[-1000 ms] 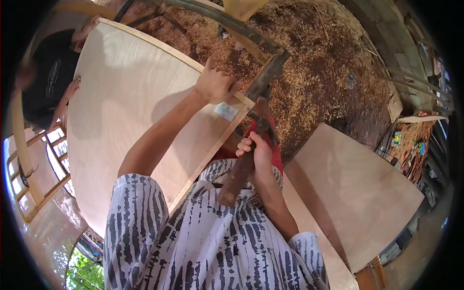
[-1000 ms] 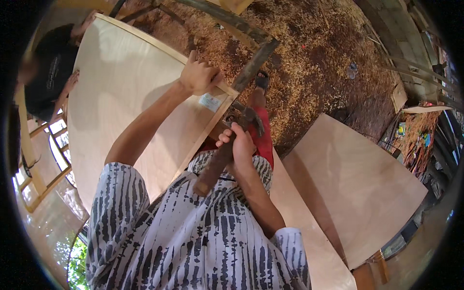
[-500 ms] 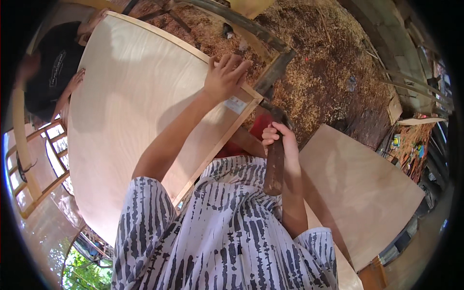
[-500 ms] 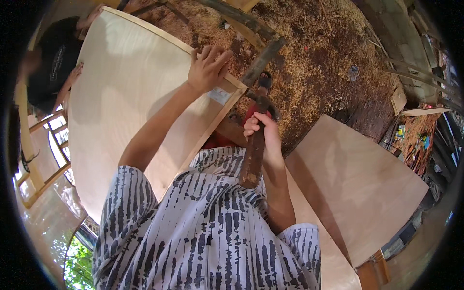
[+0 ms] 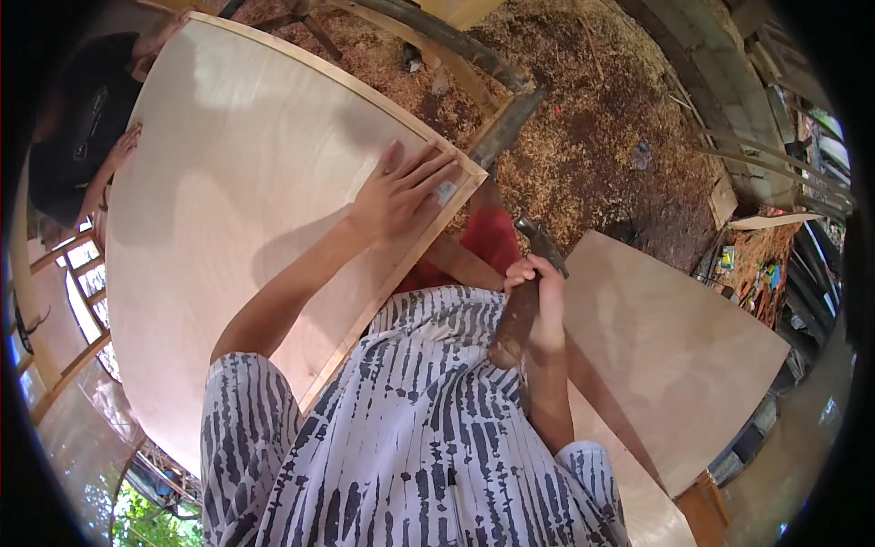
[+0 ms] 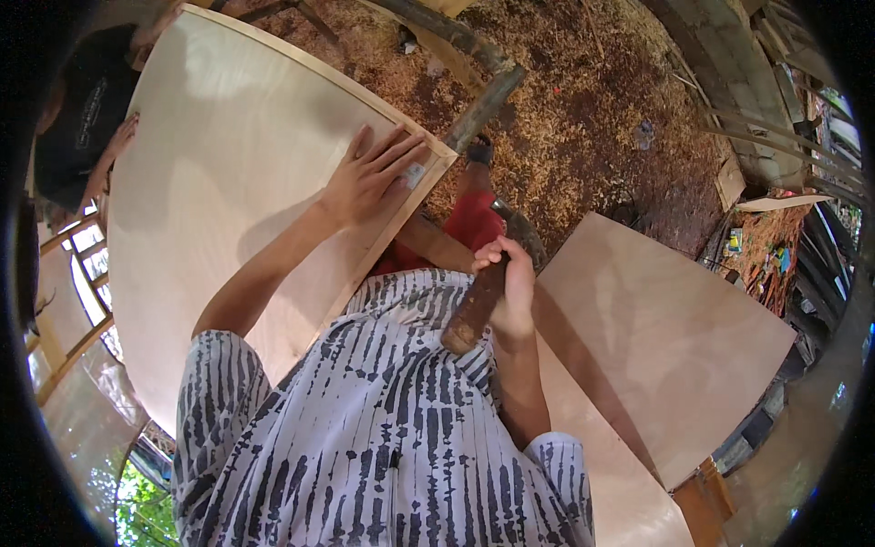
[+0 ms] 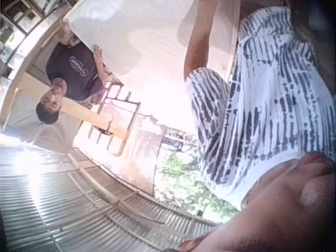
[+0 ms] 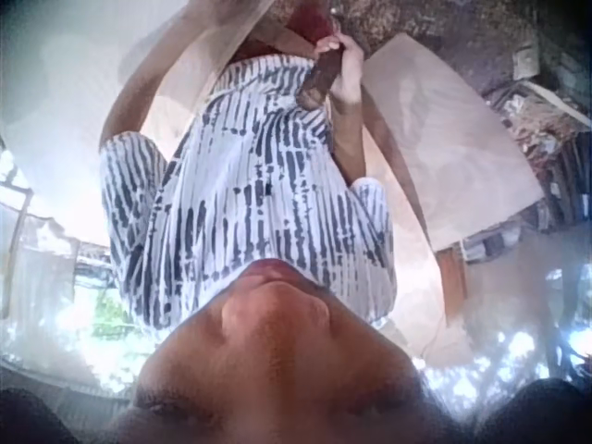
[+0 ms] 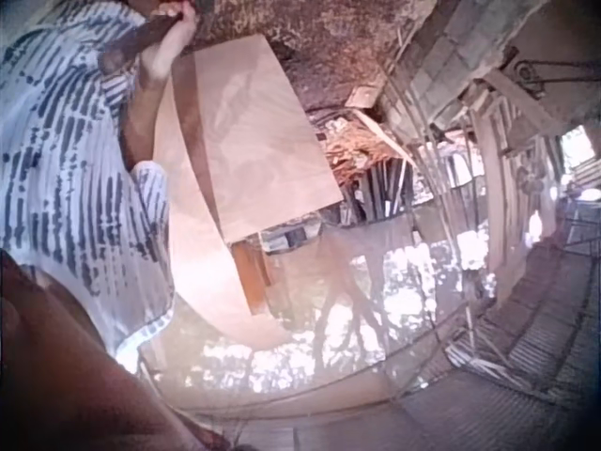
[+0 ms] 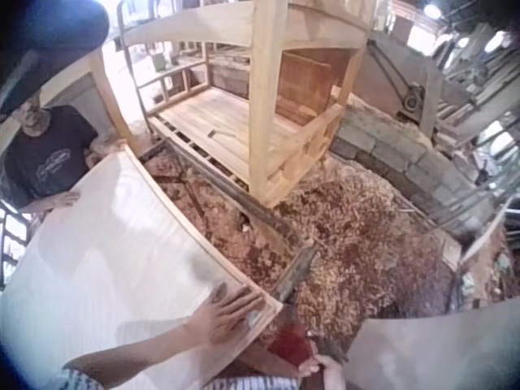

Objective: The person uses a hammer to nail a large plywood board to a wooden frame, then aligns and nails another smaller wooden frame component. The person also handles a small yellow basket to pick up nails.

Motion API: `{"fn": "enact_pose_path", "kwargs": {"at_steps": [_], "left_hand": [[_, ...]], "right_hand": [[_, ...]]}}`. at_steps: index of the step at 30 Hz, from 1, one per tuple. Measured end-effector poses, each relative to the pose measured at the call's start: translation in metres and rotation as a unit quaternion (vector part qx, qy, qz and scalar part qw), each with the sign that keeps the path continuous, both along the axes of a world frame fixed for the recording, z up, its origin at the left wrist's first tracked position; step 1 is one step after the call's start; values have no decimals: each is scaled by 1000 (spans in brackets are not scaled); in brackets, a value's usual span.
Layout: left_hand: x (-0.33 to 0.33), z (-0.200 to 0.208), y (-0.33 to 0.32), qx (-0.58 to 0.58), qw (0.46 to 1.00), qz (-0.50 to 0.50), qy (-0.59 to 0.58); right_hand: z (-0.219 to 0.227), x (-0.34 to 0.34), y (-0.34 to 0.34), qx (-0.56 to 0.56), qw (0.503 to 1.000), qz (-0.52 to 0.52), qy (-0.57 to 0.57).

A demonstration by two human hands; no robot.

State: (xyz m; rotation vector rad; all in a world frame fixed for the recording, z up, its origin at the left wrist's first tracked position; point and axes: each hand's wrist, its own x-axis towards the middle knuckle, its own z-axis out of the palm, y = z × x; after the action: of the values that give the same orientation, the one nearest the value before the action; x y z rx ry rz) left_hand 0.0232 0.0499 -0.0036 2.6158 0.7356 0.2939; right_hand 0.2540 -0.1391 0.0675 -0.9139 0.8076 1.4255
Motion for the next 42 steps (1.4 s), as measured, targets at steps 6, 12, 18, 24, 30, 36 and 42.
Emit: {"fn": "enact_pose_path", "kwargs": {"at_steps": [6,12,18,24,30,36,42], "left_hand": [[-4,-5,5,13,999,28,7],[-17,6,9,33,999,27,-24],[-34,14,-4,12,1000,3,-22],[-51,78,-18,-20,997,3,-81],[-66,88,-34,-41,994,14,-100],[-80,91,-35,-50,994,30,-90],[-73,78,-50,-37,993,73,-83]], "right_hand": [[11,-81,73,-44,983,116,-135],[11,-80,65,17,991,112,-77],[29,-80,38,46,976,185,-109],[31,-67,-7,102,973,204,-25],[24,-73,-23,6,985,154,79],[50,-93,-7,19,979,204,-9],[60,-77,-23,23,963,220,-157]]}}
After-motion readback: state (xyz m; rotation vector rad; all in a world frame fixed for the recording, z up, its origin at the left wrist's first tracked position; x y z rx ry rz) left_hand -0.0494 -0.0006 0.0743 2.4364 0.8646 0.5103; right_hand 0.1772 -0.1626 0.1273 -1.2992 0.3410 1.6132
